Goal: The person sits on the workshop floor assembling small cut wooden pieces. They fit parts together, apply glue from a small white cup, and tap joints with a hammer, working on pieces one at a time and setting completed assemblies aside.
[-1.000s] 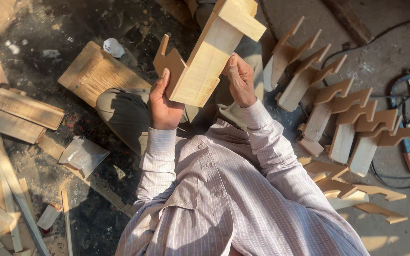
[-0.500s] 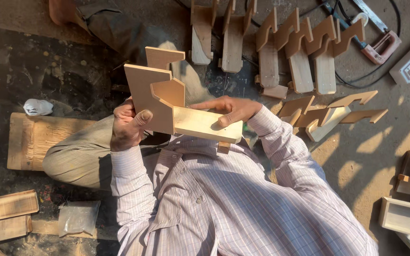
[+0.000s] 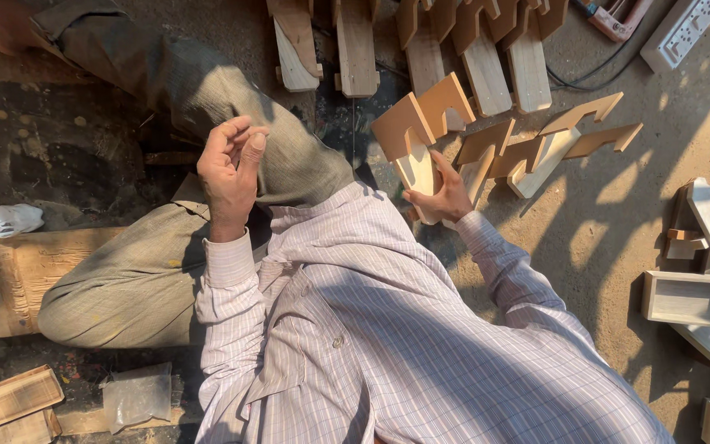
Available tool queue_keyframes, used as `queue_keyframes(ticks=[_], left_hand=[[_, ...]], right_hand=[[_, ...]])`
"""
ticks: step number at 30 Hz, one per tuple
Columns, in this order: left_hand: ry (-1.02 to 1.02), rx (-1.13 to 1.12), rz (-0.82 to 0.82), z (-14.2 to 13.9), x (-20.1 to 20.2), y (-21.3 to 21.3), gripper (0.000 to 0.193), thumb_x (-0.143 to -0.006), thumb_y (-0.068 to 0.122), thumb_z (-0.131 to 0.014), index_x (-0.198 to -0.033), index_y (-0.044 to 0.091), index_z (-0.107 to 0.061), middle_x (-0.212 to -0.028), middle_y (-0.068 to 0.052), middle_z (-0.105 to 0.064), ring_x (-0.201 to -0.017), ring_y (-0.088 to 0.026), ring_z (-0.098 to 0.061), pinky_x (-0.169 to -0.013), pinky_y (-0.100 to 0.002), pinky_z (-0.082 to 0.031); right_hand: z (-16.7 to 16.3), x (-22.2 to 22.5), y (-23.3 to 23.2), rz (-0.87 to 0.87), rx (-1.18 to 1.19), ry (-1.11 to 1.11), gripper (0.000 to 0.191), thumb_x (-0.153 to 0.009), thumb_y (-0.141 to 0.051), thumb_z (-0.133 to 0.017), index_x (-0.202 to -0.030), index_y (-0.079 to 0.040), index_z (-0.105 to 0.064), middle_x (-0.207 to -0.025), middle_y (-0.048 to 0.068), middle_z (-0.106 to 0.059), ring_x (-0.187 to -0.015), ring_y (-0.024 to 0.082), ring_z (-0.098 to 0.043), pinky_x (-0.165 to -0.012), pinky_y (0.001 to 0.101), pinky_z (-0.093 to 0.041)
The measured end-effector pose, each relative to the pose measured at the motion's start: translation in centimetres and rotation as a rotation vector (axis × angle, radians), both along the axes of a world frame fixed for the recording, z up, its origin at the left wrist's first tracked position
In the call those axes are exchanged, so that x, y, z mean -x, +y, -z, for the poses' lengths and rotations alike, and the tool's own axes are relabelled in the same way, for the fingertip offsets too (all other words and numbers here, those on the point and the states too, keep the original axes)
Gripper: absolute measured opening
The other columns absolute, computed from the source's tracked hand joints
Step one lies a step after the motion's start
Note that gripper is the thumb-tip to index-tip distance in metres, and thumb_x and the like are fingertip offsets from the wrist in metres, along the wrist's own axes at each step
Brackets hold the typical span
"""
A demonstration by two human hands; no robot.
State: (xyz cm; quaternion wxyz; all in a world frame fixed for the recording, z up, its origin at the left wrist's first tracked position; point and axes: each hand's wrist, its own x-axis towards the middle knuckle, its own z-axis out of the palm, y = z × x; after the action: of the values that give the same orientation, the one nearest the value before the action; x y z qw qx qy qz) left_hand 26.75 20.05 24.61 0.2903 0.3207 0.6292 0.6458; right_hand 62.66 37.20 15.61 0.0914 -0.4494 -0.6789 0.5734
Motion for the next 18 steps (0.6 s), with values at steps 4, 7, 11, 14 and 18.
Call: queue_keyframes(ticks=[4, 7, 11, 14, 18], left_hand=[[-0.054, 0.001, -0.122, 1.2, 1.7, -2.2, 0.034, -0.106, 0.016, -0.07, -0.13, -0.006, -0.059, -0.113, -0.015, -0.076, -0.105, -0.015, -0.073, -0.096, -0.027, -0.06], [-0.141, -0.014, -0.185, 1.9, 1.8, -4.2, 0.034, -0.105, 0.014, -0.071, -0.13, -0.007, -0.059, -0.113, -0.015, -0.075, -0.107, -0.017, -0.073, -0.101, -0.03, -0.061], [-0.266, -0.03, -0.247, 3.1, 1.8, -6.1, 0.033, -0.104, 0.015, -0.07, -0.128, -0.006, -0.059, -0.111, -0.014, -0.074, -0.105, -0.017, -0.073, -0.1, -0.031, -0.061], [-0.286, 0.0, -0.315, 3.9, 1.7, -8.3, 0.033, -0.104, 0.015, -0.07, -0.127, -0.006, -0.06, -0.11, -0.015, -0.074, -0.103, -0.017, -0.073, -0.097, -0.032, -0.061], [-0.318, -0.005, -0.405, 5.0, 1.7, -11.1, 0.035, -0.103, 0.016, -0.07, -0.127, -0.007, -0.06, -0.11, -0.015, -0.074, -0.102, -0.017, -0.072, -0.097, -0.031, -0.06]], right_hand=[[4.2, -3.1, -2.1, 0.011, -0.278, -0.05, 0.104, -0.072, -0.034, -0.092, -0.155, 0.001, -0.04, -0.132, 0.021, -0.068, -0.117, 0.028, -0.07, -0.101, 0.0404, -0.057], [7.4, -3.8, -3.1, -0.014, -0.298, -0.131, 0.104, -0.072, -0.037, -0.089, -0.157, -0.004, -0.04, -0.13, 0.022, -0.07, -0.117, 0.031, -0.072, -0.101, 0.041, -0.058], [11.5, -2.5, -2.7, -0.124, -0.412, -0.228, 0.104, -0.074, -0.044, -0.087, -0.159, -0.007, -0.038, -0.133, 0.029, -0.065, -0.115, 0.042, -0.068, -0.098, 0.047, -0.055], [12.9, -2.0, -2.9, -0.19, -0.589, -0.227, 0.104, -0.079, -0.044, -0.086, -0.161, -0.005, -0.034, -0.132, 0.034, -0.062, -0.115, 0.049, -0.063, -0.097, 0.0512, -0.052], [12.8, -1.3, -3.0, -0.179, -0.554, -0.325, 0.1, -0.08, -0.045, -0.082, -0.161, -0.01, -0.036, -0.123, 0.028, -0.067, -0.111, 0.046, -0.066, -0.096, 0.0511, -0.052]])
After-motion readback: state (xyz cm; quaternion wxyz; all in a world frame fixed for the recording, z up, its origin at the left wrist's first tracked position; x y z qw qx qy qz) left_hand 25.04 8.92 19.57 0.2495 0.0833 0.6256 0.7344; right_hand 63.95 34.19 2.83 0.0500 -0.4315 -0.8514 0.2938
